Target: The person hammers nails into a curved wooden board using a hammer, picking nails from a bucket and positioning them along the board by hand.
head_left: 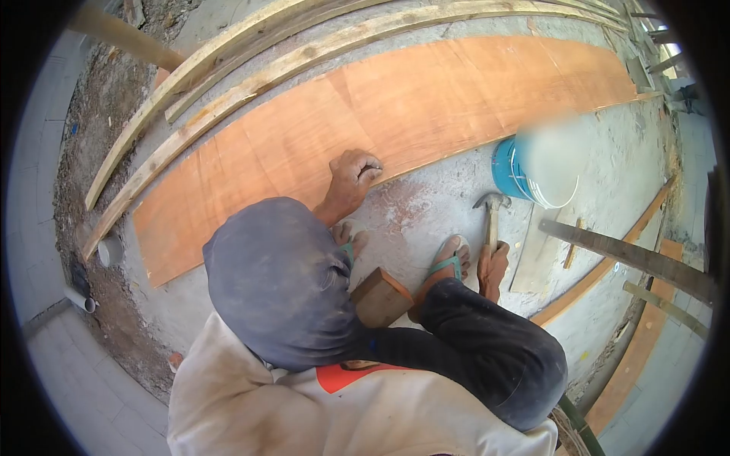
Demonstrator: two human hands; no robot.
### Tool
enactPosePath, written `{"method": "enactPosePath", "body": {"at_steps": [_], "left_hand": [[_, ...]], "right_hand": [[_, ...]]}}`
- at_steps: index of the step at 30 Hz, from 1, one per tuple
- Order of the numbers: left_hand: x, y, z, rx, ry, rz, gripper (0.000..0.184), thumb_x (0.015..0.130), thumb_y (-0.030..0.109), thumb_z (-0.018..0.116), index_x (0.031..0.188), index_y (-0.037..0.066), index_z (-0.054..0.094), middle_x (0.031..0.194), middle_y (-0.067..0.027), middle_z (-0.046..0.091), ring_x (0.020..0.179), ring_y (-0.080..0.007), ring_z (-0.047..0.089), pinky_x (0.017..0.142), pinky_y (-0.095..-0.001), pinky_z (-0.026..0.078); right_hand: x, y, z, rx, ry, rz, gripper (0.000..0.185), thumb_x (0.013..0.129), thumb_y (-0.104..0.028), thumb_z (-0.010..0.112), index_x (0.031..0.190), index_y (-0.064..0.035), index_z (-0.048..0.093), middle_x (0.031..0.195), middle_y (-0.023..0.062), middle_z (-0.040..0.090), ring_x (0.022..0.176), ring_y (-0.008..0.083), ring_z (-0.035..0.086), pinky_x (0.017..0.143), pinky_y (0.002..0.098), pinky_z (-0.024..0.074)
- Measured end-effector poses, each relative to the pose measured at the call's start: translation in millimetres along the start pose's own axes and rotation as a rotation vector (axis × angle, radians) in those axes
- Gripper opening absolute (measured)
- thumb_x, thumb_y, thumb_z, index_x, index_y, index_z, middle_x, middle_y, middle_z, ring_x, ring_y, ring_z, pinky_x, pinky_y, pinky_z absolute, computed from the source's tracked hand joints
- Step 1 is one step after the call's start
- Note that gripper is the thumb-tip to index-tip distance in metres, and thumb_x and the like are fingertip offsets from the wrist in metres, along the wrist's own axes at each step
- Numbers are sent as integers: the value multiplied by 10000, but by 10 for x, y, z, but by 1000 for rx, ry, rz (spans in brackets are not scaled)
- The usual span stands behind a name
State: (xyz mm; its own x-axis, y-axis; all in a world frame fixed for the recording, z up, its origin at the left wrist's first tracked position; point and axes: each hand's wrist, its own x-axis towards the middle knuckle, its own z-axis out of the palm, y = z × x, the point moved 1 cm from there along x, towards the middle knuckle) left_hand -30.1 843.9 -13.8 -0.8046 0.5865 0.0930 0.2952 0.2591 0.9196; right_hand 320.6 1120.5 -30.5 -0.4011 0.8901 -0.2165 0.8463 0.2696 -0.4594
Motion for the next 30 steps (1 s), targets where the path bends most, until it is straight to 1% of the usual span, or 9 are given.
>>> {"method": "enactPosePath", "body": {"at_steps": [1,2,4,8,11,15,20,26,30], "left_hand": [[2,65,-4,42,31,49,68,918,84,779,980,112,775,1041,-43,714,1055,-254,616,1016,-438,392],[7,97,-5,84,60,99,67,910,91,780,968,125,777,1076,-28,702,1126,-265,581,1052,-453,340],[10,83,8,108,61,96,71,907,89,777,967,128,778,1113,-21,697,1167,-266,558,1059,-456,327],[-10,106,15,158,49,85,75,912,95,766,973,135,784,1147,-18,690,1205,-272,536,1063,-458,314],[-5,90,15,182,31,102,68,921,110,767,978,142,787,1141,-16,687,1192,-274,543,1055,-461,319],[-22,72,28,180,53,135,54,926,123,774,971,151,784,1134,-12,684,1187,-274,551,1039,-464,328],[-25,62,38,201,63,154,84,914,146,802,994,154,775,1143,-22,681,1192,-283,557,1036,-461,333],[-43,-12,69,290,57,200,203,895,89,786,1097,89,763,1197,-82,673,1199,-327,565,1027,-486,382],[-24,-18,120,251,129,219,162,877,44,784,1029,84,745,1216,-59,692,1203,-323,605,1024,-489,406]], "right_hand": [[-43,-134,-26,166,-39,32,453,1009,-322,666,1239,61,587,864,204,687,803,380,702,813,507,565],[-136,-315,-129,163,-39,30,453,1009,-322,666,1239,61,587,864,204,687,803,380,702,813,507,565],[-346,-707,-352,667,-484,261,410,1097,-378,589,1233,6,631,814,84,647,655,175,605,595,369,498],[-537,-1226,-486,745,-665,92,466,1128,-407,559,1212,45,632,795,101,657,688,213,633,651,383,490],[-533,-1521,-412,430,-695,-175,389,1117,-356,593,1124,21,689,759,123,663,626,233,626,602,399,473],[-382,-1952,-427,252,-706,-359,347,1101,-327,626,1137,12,688,740,169,674,654,263,672,635,423,510],[-306,-2318,-563,240,-570,-764,326,1056,-255,695,1232,5,610,757,214,705,718,396,752,667,468,570],[-127,-2190,-211,-147,-648,-791,352,1052,-281,707,1225,9,608,783,267,697,767,466,748,691,498,574],[-277,-2496,-549,150,-627,-745,278,1095,-280,641,1038,-9,620,696,157,656,612,298,676,568,401,513]]}}
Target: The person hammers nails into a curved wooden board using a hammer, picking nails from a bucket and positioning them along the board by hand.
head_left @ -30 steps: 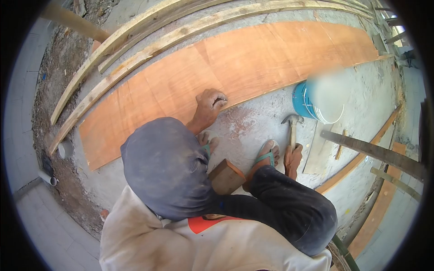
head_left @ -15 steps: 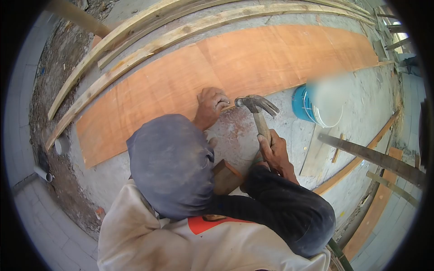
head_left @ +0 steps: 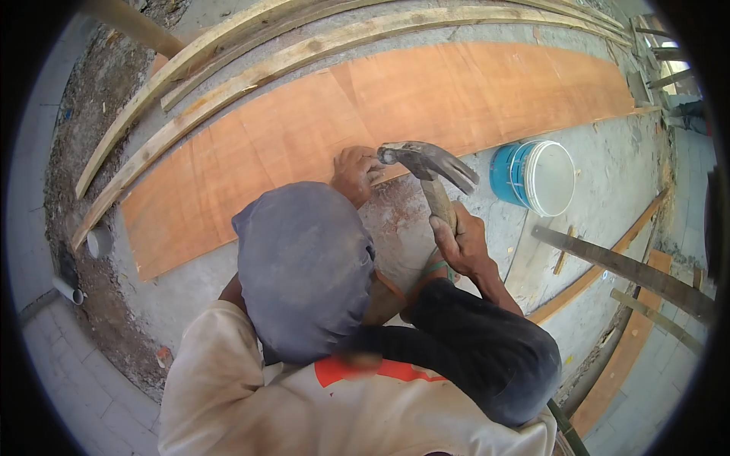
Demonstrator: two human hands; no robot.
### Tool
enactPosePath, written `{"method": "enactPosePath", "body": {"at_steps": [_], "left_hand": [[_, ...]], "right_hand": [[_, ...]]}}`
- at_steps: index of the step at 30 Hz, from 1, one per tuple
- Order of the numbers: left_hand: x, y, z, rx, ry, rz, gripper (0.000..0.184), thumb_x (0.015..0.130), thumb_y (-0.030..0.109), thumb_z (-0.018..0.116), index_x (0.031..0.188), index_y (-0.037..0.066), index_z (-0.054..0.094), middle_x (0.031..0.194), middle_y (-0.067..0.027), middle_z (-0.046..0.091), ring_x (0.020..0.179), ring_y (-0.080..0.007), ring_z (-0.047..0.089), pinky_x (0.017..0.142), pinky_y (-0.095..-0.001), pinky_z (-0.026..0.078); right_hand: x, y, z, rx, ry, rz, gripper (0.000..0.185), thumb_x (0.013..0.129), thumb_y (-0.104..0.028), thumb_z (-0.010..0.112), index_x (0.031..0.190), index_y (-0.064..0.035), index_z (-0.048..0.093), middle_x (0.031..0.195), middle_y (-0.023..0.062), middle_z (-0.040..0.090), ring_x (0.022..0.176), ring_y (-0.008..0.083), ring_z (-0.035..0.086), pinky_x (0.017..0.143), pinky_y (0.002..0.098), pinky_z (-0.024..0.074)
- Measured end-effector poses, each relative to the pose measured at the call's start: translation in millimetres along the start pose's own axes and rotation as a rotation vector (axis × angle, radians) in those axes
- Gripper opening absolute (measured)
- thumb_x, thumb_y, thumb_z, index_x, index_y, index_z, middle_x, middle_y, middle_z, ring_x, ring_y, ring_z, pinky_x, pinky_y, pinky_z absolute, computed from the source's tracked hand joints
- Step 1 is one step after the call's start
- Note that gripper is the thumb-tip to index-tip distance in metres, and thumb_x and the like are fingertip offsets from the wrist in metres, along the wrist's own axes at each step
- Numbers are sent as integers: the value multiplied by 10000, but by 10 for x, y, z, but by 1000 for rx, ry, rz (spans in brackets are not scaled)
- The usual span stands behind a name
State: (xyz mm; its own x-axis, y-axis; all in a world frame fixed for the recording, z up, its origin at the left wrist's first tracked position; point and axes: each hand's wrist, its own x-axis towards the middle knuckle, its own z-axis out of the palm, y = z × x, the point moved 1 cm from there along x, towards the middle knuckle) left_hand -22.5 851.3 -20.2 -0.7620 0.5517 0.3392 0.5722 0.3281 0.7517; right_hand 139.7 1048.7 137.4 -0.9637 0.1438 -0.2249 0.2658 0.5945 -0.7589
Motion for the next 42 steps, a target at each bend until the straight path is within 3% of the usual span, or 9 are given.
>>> {"method": "enactPosePath", "body": {"at_steps": [7,15,18,20,21,30,32,33,42], "left_hand": [[-56,-43,143,72,184,30,418,919,-52,636,1322,59,631,1361,-156,657,1283,-362,596,1081,-505,424],[-28,140,124,139,174,39,563,884,-123,604,1426,22,554,1447,-198,593,1343,-394,558,1128,-511,420],[-65,19,168,135,179,34,780,857,466,885,1446,79,552,1427,-172,607,1323,-368,588,1100,-522,411],[-82,10,197,174,172,16,776,848,436,896,1443,76,552,1438,-170,597,1333,-364,583,1108,-510,412],[-139,13,223,164,163,31,776,848,436,896,1443,76,552,1438,-170,597,1333,-364,583,1108,-510,412],[-90,2,121,127,73,12,585,937,-137,520,1505,1,501,1499,-247,527,1420,-434,487,1222,-517,358],[-68,76,132,127,124,20,568,925,-77,615,1479,19,530,1478,-221,556,1397,-412,519,1199,-514,373],[-43,125,144,125,183,23,563,914,-17,710,1453,38,559,1457,-194,585,1374,-389,550,1175,-511,388],[-99,-150,232,145,226,20,497,957,136,735,1432,76,602,1405,-181,643,1355,-365,583,1167,-503,409]], "right_hand": [[10,757,322,-26,163,-488,246,1067,-237,664,1001,-5,622,661,104,591,523,240,555,517,378,460],[116,52,-57,261,128,-180,290,1063,-257,692,1024,21,618,665,185,612,539,248,578,539,399,492],[88,274,118,657,303,-439,268,1055,-238,689,975,12,633,649,185,592,514,262,552,533,393,492],[91,764,230,-201,95,-484,220,1008,-204,735,1036,-1,654,766,224,667,712,404,712,604,478,551],[164,790,291,-445,-178,43,260,1008,-248,722,1052,-2,649,719,234,664,682,450,700,640,530,573],[84,430,251,590,279,-343,195,1039,-189,708,1069,-6,648,687,109,636,601,338,656,578,427,534],[160,767,364,-194,184,-573,225,1048,-218,692,1082,-5,629,694,170,639,648,382,679,591,470,534],[190,847,397,-397,-204,96,266,1049,-265,688,1088,-12,617,735,239,667,723,442,703,640,512,547],[63,373,208,382,215,-292,313,1029,-275,723,1061,5,586,767,245,693,698,484,702,608,506,551]]}}
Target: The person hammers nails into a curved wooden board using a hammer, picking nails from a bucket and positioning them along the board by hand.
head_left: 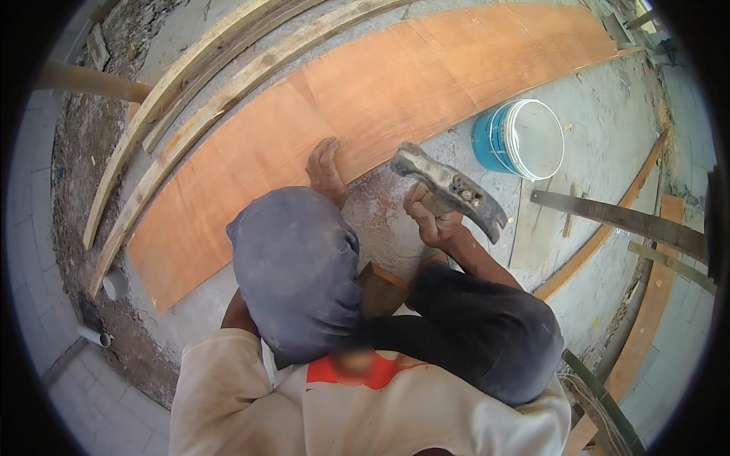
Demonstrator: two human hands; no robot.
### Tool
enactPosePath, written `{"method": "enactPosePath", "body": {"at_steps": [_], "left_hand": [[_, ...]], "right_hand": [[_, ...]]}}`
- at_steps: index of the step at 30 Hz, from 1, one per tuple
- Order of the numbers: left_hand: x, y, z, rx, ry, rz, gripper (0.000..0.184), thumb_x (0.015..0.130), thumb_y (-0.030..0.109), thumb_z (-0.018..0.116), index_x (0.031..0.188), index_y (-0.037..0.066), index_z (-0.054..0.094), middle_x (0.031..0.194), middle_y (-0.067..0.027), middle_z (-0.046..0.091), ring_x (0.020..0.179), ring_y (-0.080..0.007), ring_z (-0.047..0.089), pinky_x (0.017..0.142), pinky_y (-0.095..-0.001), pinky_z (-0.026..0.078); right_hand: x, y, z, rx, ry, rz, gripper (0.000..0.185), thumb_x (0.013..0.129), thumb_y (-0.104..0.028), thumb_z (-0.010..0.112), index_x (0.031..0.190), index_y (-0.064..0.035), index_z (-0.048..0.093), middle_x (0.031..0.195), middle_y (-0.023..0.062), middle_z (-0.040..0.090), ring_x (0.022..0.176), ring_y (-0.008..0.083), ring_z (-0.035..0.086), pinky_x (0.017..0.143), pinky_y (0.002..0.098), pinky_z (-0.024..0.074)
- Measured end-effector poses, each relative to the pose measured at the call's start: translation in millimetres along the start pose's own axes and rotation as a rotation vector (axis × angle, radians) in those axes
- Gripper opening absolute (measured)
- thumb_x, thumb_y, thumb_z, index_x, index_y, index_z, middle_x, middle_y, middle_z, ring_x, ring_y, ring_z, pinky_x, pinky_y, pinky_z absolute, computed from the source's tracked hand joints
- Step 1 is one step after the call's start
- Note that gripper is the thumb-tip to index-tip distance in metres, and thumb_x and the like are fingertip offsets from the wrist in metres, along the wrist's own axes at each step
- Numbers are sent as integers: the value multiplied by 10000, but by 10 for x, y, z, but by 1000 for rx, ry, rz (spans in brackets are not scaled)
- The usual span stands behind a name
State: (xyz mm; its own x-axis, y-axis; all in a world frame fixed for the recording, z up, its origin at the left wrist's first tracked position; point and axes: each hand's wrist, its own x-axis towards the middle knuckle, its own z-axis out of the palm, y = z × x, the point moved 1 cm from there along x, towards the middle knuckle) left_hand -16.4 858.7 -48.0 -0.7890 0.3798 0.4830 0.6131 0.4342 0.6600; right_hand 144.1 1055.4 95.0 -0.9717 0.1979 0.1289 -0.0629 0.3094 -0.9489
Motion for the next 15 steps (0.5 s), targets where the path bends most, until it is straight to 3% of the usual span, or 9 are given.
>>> {"method": "enactPosePath", "body": {"at_steps": [2,3,4,6,8,10,11,15], "left_hand": [[92,246,-79,-9,40,-21,466,962,69,676,1424,74,610,1407,-181,644,1366,-364,579,1168,-504,412],[110,345,-91,-21,71,-49,453,968,2,616,1416,71,618,1408,-181,645,1378,-363,574,1168,-506,415],[34,231,-42,-29,69,-39,453,968,2,616,1416,71,618,1408,-181,645,1378,-363,574,1168,-506,415],[-37,-118,175,3,132,10,471,957,-8,614,1421,68,608,1417,-180,641,1402,-369,556,1178,-511,408],[-166,1,-24,24,61,-28,480,947,-3,636,1421,72,606,1416,-177,642,1393,-372,563,1181,-509,409],[38,42,-10,17,34,-16,491,938,2,657,1421,75,603,1415,-173,644,1384,-376,570,1183,-507,410],[57,73,-41,78,36,3,462,960,8,662,1413,70,602,1393,-164,658,1343,-349,605,1156,-484,440],[182,68,-39,153,34,32,423,988,18,665,1403,62,600,1363,-153,675,1290,-314,645,1120,-452,478]], "right_hand": [[-127,516,8,-569,-244,118,337,1044,-308,706,1080,1,576,744,238,688,679,481,699,611,531,555],[-106,721,56,-749,-410,318,369,1059,-350,685,1093,-1,569,733,250,687,688,488,706,626,554,556],[-145,620,88,-753,-398,320,369,1059,-350,685,1093,-1,569,733,250,687,688,488,706,626,554,556],[-43,378,34,-697,-349,336,410,1070,-392,662,1093,8,572,739,279,691,707,481,720,632,557,556],[-136,201,1,-634,-314,396,395,1057,-368,696,1112,5,579,775,274,708,724,476,728,642,538,554],[-219,50,-126,-419,-53,296,352,1034,-331,734,1139,-25,596,789,252,714,760,477,735,665,524,565],[-308,-4,-201,-385,16,352,324,1021,-312,766,1159,-51,632,808,228,725,770,460,747,662,498,564],[-962,102,-495,-497,239,405,332,1004,-325,782,1148,-55,651,817,215,739,765,441,754,671,492,575]]}}
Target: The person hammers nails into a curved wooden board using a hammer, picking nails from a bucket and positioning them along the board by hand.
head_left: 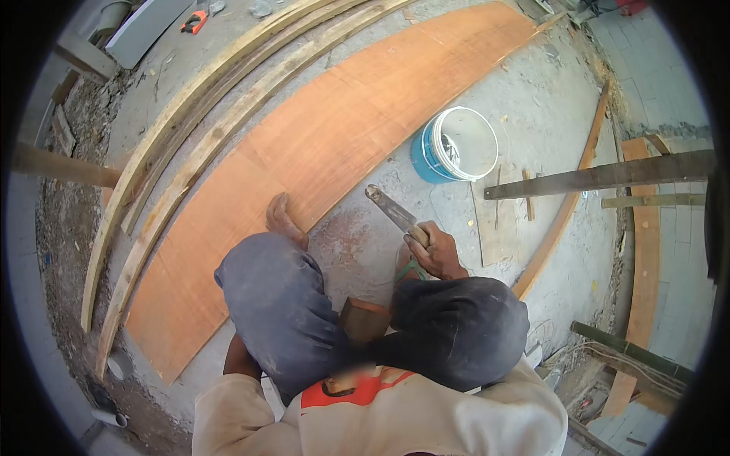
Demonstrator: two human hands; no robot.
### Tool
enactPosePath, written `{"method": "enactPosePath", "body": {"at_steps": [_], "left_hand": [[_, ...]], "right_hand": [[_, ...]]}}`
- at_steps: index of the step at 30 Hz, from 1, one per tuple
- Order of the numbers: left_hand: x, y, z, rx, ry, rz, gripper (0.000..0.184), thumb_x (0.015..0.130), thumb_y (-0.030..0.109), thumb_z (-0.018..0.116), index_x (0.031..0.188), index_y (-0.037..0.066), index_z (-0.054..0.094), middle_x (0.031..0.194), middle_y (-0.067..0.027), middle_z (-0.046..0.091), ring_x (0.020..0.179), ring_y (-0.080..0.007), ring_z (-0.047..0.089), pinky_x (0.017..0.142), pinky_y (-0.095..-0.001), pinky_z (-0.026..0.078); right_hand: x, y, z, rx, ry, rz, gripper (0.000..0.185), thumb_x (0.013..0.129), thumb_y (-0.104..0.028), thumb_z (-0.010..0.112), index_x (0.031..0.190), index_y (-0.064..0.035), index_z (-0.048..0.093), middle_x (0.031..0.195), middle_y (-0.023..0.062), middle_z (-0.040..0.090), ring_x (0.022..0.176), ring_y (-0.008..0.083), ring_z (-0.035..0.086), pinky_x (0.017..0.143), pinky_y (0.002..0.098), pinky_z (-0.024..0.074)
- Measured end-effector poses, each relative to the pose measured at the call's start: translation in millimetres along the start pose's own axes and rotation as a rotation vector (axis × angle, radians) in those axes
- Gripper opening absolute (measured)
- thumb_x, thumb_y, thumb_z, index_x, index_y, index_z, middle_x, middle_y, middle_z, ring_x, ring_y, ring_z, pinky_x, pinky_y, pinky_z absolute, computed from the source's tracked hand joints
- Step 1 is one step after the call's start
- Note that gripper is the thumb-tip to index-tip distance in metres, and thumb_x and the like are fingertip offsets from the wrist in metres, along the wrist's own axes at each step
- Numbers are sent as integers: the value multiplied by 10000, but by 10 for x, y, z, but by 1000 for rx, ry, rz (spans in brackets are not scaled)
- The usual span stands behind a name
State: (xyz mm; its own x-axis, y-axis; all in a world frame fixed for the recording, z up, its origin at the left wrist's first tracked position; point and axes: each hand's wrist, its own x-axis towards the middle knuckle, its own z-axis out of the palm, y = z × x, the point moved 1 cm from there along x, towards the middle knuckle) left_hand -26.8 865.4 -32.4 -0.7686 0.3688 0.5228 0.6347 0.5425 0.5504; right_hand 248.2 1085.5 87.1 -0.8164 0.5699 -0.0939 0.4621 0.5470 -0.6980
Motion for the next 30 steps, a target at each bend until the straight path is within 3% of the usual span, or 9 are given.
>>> {"method": "enactPosePath", "body": {"at_steps": [7,9,13,15,19,21,23,26,30], "left_hand": [[8,-160,16,-65,-77,-71,398,1004,25,659,1397,55,600,1346,-149,683,1263,-295,659,1097,-431,494],[17,-211,13,-88,-105,-96,391,1009,27,657,1395,53,600,1342,-147,685,1256,-289,663,1091,-425,499],[12,-421,-2,-127,-172,-167,378,1018,31,653,1392,48,599,1332,-145,689,1240,-278,671,1078,-413,508],[29,-551,-17,-169,-225,-216,371,1023,33,652,1390,46,599,1327,-144,691,1232,-273,675,1072,-407,513],[126,-861,-109,-389,-401,-414,357,1032,38,648,1386,42,599,1317,-142,695,1217,-262,683,1059,-395,522],[362,-907,-169,-528,-576,-496,351,1037,40,646,1384,40,599,1313,-140,697,1209,-256,686,1053,-390,527],[818,-619,-180,-558,-775,-498,337,1047,64,652,1379,34,599,1306,-142,700,1199,-246,690,1043,-379,535],[1681,127,59,-566,-1050,-427,323,1071,134,673,1364,19,599,1295,-150,706,1180,-224,694,1024,-356,551],[2234,1049,673,-471,-1698,-240,619,1056,402,727,1453,-41,556,1367,-215,678,1294,-293,675,1102,-402,535]], "right_hand": [[-804,1063,-10,-327,101,518,486,893,-347,873,1209,-55,647,1110,193,739,1029,402,731,877,524,573],[-827,1349,30,-414,174,435,540,894,-383,878,1241,-35,654,1147,199,721,997,395,714,876,506,576],[-158,1045,-396,37,354,379,645,967,-445,818,1359,27,618,1100,189,707,943,298,699,857,418,584],[289,906,-608,895,514,600,607,994,-444,786,1338,32,634,1075,188,713,934,269,709,850,397,583],[546,1308,-638,903,490,538,579,1002,-415,770,1365,13,630,1063,195,725,915,323,721,880,428,590],[277,1410,-545,46,64,501,613,956,-393,800,1406,-26,604,1130,216,721,1026,379,715,927,493,594],[-218,1643,-181,-210,-129,366,678,870,-334,848,1425,-63,571,1221,217,679,1145,434,673,959,560,583],[-485,1503,-5,-286,-266,507,703,783,-271,884,1363,-38,561,1264,220,624,1225,445,635,961,586,581],[-330,1542,85,-306,-297,588,586,795,-236,834,1256,6,564,1268,254,645,1164,482,670,955,599,582]]}}
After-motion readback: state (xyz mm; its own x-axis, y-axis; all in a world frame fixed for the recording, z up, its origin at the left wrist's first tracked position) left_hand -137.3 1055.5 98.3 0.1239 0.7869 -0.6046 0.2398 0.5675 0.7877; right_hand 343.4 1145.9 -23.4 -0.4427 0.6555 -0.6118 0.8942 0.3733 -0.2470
